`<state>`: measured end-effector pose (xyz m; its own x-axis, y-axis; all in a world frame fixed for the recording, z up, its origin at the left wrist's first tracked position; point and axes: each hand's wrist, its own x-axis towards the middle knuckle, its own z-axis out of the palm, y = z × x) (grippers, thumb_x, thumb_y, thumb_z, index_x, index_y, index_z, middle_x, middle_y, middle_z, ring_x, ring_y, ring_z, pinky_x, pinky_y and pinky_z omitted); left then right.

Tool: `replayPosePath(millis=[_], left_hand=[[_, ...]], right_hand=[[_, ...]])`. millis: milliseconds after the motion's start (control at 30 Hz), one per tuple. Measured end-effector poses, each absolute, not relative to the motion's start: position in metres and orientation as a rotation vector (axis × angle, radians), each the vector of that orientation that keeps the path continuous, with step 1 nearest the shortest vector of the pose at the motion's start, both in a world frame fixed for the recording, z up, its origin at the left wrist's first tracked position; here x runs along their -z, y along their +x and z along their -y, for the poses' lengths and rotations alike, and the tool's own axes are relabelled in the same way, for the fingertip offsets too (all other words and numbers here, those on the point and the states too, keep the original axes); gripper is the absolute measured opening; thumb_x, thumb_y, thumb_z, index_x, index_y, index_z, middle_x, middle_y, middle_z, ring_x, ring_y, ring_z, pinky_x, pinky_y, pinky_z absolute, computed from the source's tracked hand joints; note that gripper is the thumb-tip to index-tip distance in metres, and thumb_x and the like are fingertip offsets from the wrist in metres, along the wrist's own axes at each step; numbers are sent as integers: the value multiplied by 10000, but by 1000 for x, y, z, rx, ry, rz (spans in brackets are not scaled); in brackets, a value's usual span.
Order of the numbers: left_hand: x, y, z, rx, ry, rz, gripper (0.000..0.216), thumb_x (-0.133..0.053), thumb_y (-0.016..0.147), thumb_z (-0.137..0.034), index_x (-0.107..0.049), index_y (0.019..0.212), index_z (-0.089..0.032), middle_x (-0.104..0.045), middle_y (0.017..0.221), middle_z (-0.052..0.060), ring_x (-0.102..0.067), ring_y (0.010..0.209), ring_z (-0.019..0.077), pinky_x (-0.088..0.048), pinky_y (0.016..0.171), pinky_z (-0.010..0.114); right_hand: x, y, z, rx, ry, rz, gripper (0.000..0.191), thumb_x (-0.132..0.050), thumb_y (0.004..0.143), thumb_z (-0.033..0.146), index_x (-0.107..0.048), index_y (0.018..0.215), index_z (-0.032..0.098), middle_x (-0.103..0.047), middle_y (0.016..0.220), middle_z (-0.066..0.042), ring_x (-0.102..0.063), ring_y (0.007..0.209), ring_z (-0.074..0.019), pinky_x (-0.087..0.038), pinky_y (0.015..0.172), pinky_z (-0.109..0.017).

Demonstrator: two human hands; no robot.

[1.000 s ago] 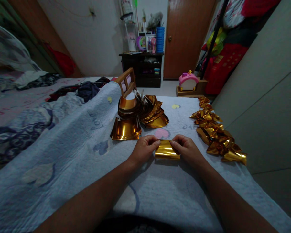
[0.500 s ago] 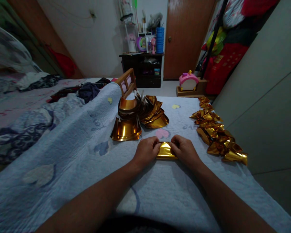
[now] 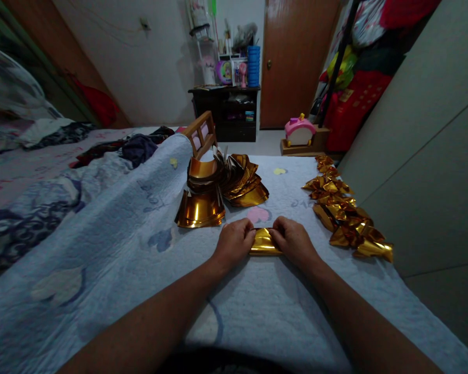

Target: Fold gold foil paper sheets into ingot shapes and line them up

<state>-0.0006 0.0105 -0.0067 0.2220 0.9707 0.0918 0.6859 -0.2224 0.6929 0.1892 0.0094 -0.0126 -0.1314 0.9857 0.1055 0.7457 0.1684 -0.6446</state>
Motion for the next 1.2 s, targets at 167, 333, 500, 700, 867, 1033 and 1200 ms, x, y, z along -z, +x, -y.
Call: replayPosePath(millis=[167,333,500,700,867,1033,1200], left_hand=[[8,-3,-13,-821,1875,-1435,84,-589,836,-204,-609,755,-192,-606,705,-5,-559,684,167,-369,662,272],[11,-6,-15,-863,1736,-1388,94,-581,841,-227,-614,765,-184,-607,717,-7,-559,682,160,-393,652,265],[10,-3,-13,-779,1912,-1468,100,-585,828,-144,-603,739,-185,-627,728,-6,-577,714,160,-388,674,266],[6,3,-10,-609,2132,-1613,82,-609,879,-152,-619,949,-194,-665,791,6,-603,764,193,-398,748,316],[7,4,-8,-577,2279,-1669,150,-606,903,-163,-635,1047,-192,-662,1009,65,-586,968,243,-421,854,368],[8,1,-13,-604,2405,-1467,134,-592,912,-161,-712,878,-211,-662,1018,55,-554,987,239,-432,882,374],[10,-3,-18,-505,2425,-1226,270,-500,954,-138,-718,802,-184,-659,874,43,-593,885,190,-458,794,310]], right_hand=[[13,191,-9,-647,-1596,1880,114,-571,841,273,-548,743,221,-633,725,-37,-558,696,-198,-363,663,-313],[11,191,-7,-725,-1574,1798,127,-564,844,321,-545,765,224,-588,666,-3,-517,618,-173,-352,619,-297],[11,187,-8,-675,-1644,1794,91,-590,813,291,-531,827,223,-581,670,12,-534,617,-174,-344,613,-283],[13,181,-9,-548,-1769,1843,207,-620,811,235,-522,991,208,-603,704,7,-556,637,-186,-331,614,-277],[11,179,-9,-513,-1843,1867,232,-647,826,232,-513,1013,196,-612,705,-1,-565,649,-194,-314,611,-279],[11,181,-10,-505,-1875,1866,253,-665,828,249,-518,1026,193,-610,706,3,-564,656,-198,-315,618,-285],[17,185,-12,-358,-1816,1926,190,-669,814,219,-565,971,191,-623,812,-33,-561,742,-211,-358,684,-306]])
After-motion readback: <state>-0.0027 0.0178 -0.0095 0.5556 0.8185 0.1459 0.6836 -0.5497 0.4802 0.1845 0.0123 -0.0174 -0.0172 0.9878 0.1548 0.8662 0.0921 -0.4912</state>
